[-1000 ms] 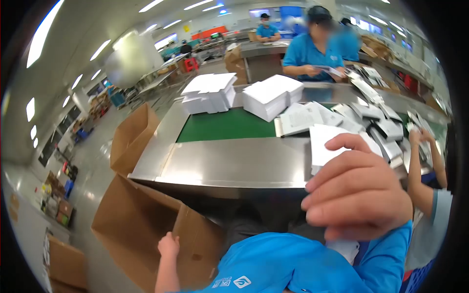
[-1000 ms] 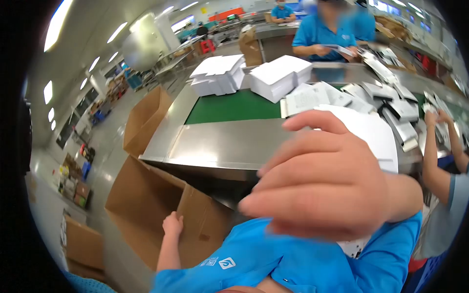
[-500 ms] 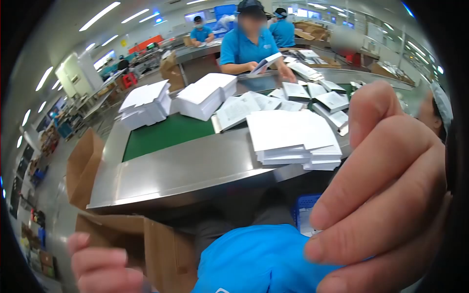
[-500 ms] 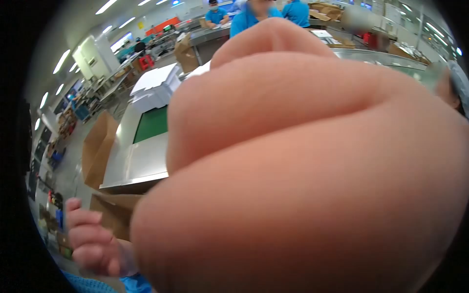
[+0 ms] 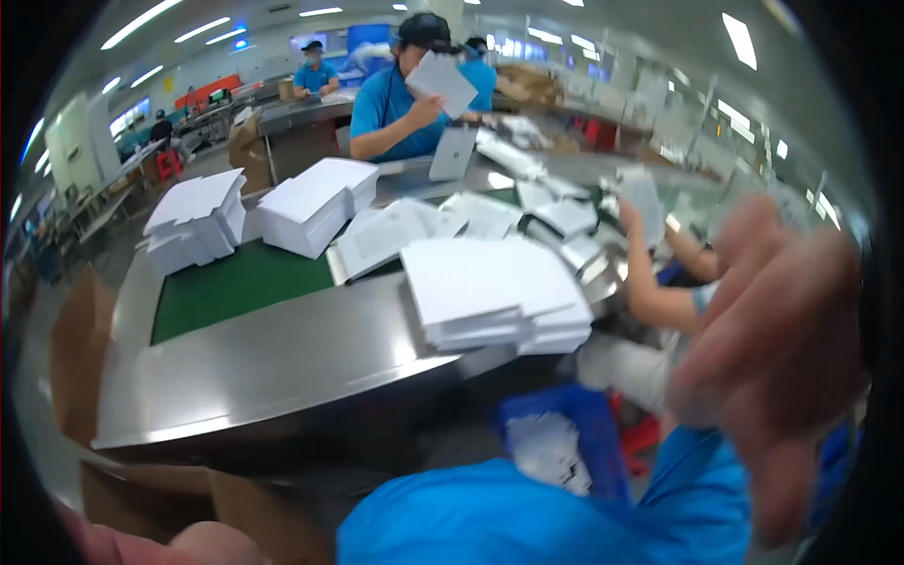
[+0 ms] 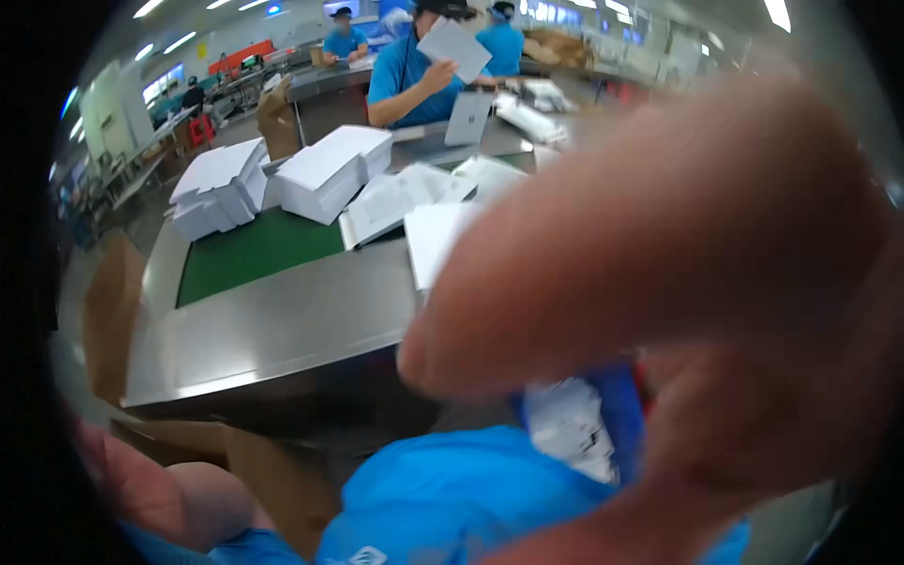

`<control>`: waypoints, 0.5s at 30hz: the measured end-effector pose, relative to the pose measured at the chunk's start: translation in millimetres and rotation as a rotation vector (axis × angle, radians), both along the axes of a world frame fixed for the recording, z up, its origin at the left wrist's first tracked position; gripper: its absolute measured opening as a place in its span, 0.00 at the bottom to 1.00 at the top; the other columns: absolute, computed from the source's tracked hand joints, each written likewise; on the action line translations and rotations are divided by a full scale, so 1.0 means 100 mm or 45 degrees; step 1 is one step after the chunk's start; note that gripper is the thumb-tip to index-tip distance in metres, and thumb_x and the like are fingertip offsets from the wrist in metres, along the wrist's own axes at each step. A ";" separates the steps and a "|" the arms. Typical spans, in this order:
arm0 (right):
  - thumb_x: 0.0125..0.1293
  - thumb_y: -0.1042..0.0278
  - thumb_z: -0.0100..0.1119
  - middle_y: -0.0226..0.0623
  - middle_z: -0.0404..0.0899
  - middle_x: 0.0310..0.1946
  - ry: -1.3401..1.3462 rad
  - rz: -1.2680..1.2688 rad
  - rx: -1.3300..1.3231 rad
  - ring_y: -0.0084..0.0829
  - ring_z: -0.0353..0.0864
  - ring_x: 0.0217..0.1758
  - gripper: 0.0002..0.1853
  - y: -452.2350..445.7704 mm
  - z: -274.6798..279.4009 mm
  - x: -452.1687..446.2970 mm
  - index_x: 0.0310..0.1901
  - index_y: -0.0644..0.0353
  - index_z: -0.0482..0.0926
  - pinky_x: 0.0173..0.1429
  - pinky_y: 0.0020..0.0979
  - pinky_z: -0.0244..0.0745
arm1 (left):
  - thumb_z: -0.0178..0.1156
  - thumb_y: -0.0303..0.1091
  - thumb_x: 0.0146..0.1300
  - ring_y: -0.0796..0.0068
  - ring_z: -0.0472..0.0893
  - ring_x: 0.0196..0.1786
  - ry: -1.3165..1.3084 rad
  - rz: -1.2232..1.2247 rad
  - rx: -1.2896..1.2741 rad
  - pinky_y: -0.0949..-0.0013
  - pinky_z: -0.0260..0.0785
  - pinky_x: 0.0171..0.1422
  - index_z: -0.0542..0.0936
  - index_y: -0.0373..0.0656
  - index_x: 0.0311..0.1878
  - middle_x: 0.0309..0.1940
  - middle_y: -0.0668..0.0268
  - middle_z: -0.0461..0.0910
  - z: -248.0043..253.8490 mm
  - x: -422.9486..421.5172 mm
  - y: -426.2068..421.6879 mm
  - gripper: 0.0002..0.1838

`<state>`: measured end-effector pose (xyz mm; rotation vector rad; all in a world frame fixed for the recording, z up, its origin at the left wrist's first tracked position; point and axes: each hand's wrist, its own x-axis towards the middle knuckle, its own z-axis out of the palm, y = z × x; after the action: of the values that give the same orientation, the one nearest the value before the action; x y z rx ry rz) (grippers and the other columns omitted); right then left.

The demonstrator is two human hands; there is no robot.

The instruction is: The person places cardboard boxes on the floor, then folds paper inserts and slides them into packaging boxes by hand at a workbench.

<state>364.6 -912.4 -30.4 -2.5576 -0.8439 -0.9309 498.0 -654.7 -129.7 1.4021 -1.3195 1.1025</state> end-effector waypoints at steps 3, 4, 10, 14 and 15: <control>0.55 0.52 0.61 0.29 0.75 0.27 0.080 -0.077 0.023 0.22 0.74 0.26 0.18 0.14 -0.09 0.18 0.34 0.61 0.77 0.38 0.31 0.60 | 0.44 0.40 0.61 0.73 0.62 0.25 0.129 -0.086 -0.044 0.53 0.64 0.50 0.60 0.47 0.31 0.25 0.68 0.57 -0.14 0.12 -0.06 0.08; 0.55 0.52 0.61 0.29 0.75 0.27 0.054 -0.120 0.003 0.22 0.74 0.26 0.18 0.16 -0.07 0.27 0.35 0.61 0.76 0.38 0.31 0.61 | 0.44 0.40 0.61 0.73 0.63 0.25 0.121 -0.131 -0.085 0.53 0.64 0.50 0.60 0.47 0.32 0.26 0.67 0.58 -0.15 0.20 -0.15 0.08; 0.55 0.53 0.62 0.33 0.75 0.30 -0.023 -0.364 -0.027 0.24 0.74 0.28 0.19 0.13 -0.07 0.37 0.37 0.62 0.75 0.40 0.31 0.62 | 0.45 0.39 0.61 0.70 0.64 0.30 0.163 -0.390 -0.243 0.54 0.64 0.51 0.62 0.46 0.35 0.30 0.66 0.60 -0.23 0.57 -0.54 0.08; 0.54 0.55 0.62 0.35 0.75 0.31 -0.097 -0.360 0.002 0.25 0.74 0.29 0.19 0.05 -0.21 0.29 0.38 0.63 0.74 0.40 0.31 0.63 | 0.45 0.39 0.61 0.69 0.65 0.33 0.159 -0.400 -0.304 0.55 0.64 0.52 0.63 0.45 0.37 0.33 0.65 0.61 -0.28 0.77 -0.58 0.08; 0.54 0.55 0.63 0.35 0.74 0.31 -0.122 -0.362 0.003 0.26 0.74 0.30 0.19 0.03 -0.23 0.30 0.39 0.63 0.73 0.41 0.31 0.64 | 0.45 0.39 0.61 0.69 0.65 0.34 0.152 -0.409 -0.325 0.55 0.65 0.52 0.64 0.45 0.37 0.34 0.64 0.61 -0.29 0.82 -0.60 0.08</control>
<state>394.9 -909.0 -53.3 -2.6954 -0.5081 -1.1420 579.9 -714.9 -158.9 1.0119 -1.2193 0.9185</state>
